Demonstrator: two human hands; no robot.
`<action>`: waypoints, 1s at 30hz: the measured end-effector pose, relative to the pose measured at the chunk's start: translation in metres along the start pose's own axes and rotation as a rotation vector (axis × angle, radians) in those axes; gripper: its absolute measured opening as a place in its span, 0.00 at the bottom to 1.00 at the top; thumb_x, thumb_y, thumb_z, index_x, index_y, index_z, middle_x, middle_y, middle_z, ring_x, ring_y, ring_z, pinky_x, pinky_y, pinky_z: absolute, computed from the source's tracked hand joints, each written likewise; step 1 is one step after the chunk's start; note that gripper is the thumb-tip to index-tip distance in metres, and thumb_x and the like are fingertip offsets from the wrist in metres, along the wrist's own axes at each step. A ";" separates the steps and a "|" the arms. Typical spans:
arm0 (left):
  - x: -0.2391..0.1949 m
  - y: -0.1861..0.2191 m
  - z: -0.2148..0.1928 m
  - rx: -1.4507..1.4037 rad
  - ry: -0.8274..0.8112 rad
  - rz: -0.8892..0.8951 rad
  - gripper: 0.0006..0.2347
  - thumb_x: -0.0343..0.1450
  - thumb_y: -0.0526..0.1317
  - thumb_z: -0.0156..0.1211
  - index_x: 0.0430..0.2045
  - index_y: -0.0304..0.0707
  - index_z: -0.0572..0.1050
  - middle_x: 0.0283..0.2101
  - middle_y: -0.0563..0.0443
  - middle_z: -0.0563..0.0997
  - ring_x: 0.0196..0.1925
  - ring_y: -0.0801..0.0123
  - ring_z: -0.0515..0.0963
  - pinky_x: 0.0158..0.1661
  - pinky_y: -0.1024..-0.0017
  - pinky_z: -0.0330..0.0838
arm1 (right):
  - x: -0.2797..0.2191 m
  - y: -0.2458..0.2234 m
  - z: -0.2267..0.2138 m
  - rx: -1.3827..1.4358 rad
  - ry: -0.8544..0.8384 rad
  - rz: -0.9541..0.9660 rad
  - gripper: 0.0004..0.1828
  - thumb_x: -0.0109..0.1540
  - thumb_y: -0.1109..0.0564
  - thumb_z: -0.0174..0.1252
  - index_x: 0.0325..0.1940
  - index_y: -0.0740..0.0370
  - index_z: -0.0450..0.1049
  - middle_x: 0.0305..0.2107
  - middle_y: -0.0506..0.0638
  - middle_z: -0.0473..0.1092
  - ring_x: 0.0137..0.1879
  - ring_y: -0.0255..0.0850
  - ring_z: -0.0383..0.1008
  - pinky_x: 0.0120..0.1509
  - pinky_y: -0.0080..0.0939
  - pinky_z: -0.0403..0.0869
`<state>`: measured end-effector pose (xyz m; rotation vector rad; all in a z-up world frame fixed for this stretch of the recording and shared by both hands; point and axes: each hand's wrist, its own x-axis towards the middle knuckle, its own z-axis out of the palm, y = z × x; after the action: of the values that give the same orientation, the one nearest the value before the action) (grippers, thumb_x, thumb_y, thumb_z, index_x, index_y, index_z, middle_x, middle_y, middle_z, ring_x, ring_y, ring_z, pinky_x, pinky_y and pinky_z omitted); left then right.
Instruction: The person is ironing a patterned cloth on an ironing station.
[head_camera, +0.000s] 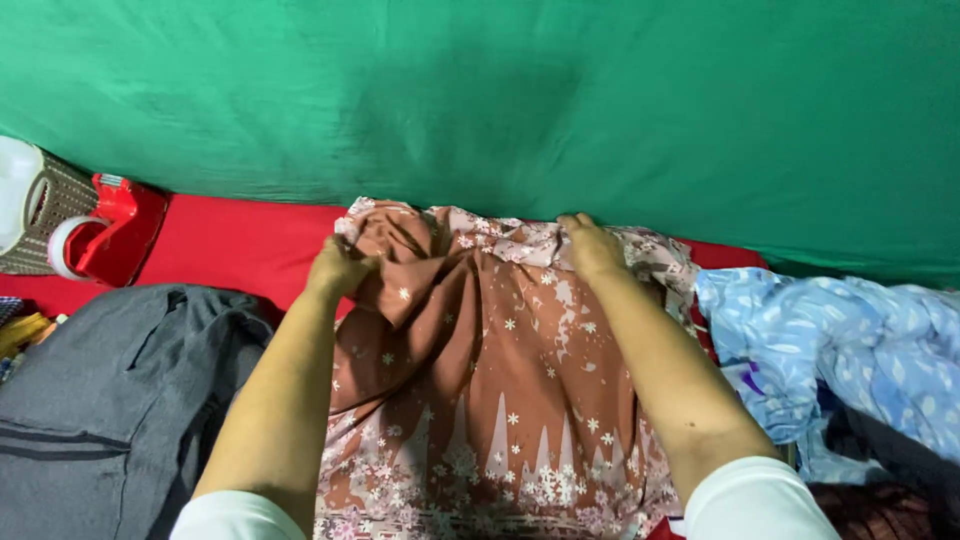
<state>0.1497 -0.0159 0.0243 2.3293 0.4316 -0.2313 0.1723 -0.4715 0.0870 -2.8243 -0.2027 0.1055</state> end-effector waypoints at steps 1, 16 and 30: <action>0.008 -0.010 0.014 0.004 -0.001 -0.009 0.30 0.59 0.49 0.75 0.48 0.30 0.69 0.41 0.36 0.83 0.43 0.55 0.85 0.41 0.59 0.79 | 0.002 -0.007 0.000 0.004 -0.008 -0.002 0.31 0.52 0.59 0.64 0.61 0.52 0.72 0.56 0.57 0.70 0.55 0.59 0.72 0.58 0.57 0.70; -0.015 0.036 -0.092 0.070 0.459 0.094 0.15 0.68 0.30 0.61 0.49 0.37 0.75 0.52 0.31 0.79 0.57 0.43 0.78 0.57 0.54 0.73 | -0.019 0.051 0.008 1.030 0.448 0.479 0.18 0.65 0.74 0.47 0.59 0.70 0.65 0.43 0.61 0.73 0.40 0.49 0.77 0.41 0.53 0.70; -0.056 0.033 0.006 0.628 0.050 0.065 0.27 0.61 0.54 0.66 0.46 0.33 0.69 0.50 0.37 0.77 0.49 0.47 0.81 0.47 0.52 0.73 | -0.008 0.059 0.046 -0.008 -0.226 0.497 0.19 0.67 0.49 0.59 0.62 0.52 0.72 0.48 0.61 0.75 0.52 0.57 0.77 0.56 0.57 0.73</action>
<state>0.1092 -0.0553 0.0573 2.9633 0.3366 -0.3113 0.1672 -0.5148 0.0258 -2.8005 0.4556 0.5318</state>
